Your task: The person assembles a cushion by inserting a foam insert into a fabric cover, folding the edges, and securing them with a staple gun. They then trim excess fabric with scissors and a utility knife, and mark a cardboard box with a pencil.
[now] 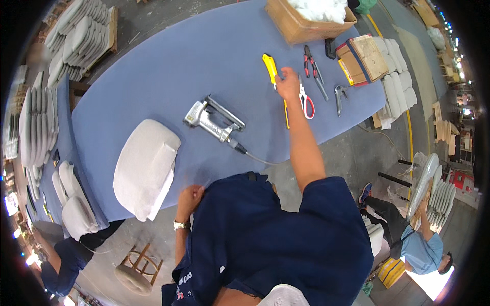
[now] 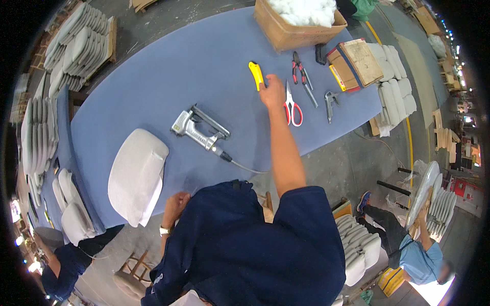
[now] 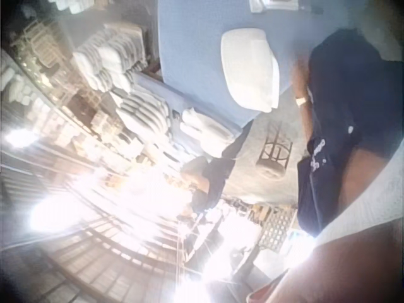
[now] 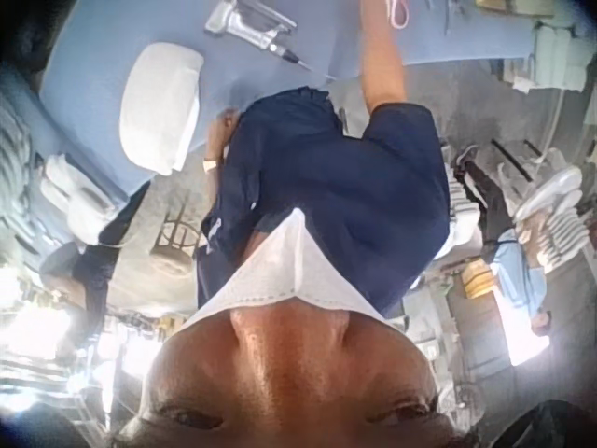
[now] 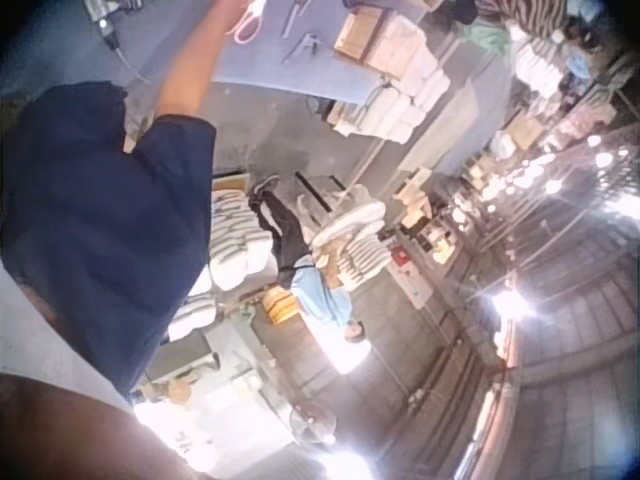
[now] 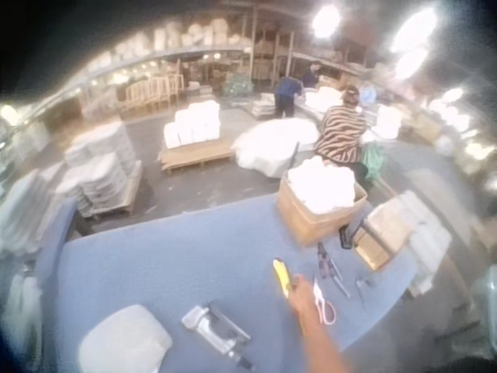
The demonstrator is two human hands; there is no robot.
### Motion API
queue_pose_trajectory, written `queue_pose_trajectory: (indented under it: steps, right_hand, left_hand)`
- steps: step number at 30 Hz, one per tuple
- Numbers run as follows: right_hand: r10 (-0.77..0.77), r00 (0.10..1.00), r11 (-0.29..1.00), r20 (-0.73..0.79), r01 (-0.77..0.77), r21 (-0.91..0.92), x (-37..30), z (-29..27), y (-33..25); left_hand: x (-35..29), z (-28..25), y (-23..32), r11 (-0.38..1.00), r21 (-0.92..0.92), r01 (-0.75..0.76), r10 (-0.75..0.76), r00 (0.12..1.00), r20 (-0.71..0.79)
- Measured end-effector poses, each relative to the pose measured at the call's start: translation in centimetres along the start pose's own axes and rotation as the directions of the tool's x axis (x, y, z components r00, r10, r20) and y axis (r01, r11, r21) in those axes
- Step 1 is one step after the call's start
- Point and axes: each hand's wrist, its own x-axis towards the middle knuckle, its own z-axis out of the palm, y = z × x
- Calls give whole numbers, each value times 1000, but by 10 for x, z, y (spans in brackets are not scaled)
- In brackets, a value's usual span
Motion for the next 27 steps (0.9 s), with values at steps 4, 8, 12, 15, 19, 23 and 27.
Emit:
queue_pose_trajectory:
  steps: [4, 8, 12, 15, 19, 23, 27]
  right_hand:
    - [97, 991, 979, 97, -77, -189, 22, 15, -36]
    - [182, 967, 953, 176, -130, -275, 36, 30, -40]
    - [101, 983, 982, 150, -75, -173, 57, 8, -7]
    - [-131, 990, 972, 54, 139, -192, 71, -19, 34]
    - [-111, 973, 968, 200, 60, 245, 0, -37, 9]
    - [-109, 842, 862, 528, -185, 472, -136, -13, -45]
    - [-369, 676, 843, 638, -46, 536, -226, 21, -112]
  left_hand:
    - [-4, 35, -52, 993, -44, 113, -117, 989, -94]
    - [6, 49, -63, 715, -606, 347, -429, 903, 12]
    - [11, 39, -55, 528, -768, 364, -522, 852, 44]
    - [8, 46, -71, 435, -838, 329, -514, 855, 69]
    - [9, 38, -55, 378, -836, 398, -600, 793, 107]
    - [11, 34, -50, 393, -812, 432, -610, 783, 121]
    - [3, 42, -56, 382, -878, 288, -551, 834, 34]
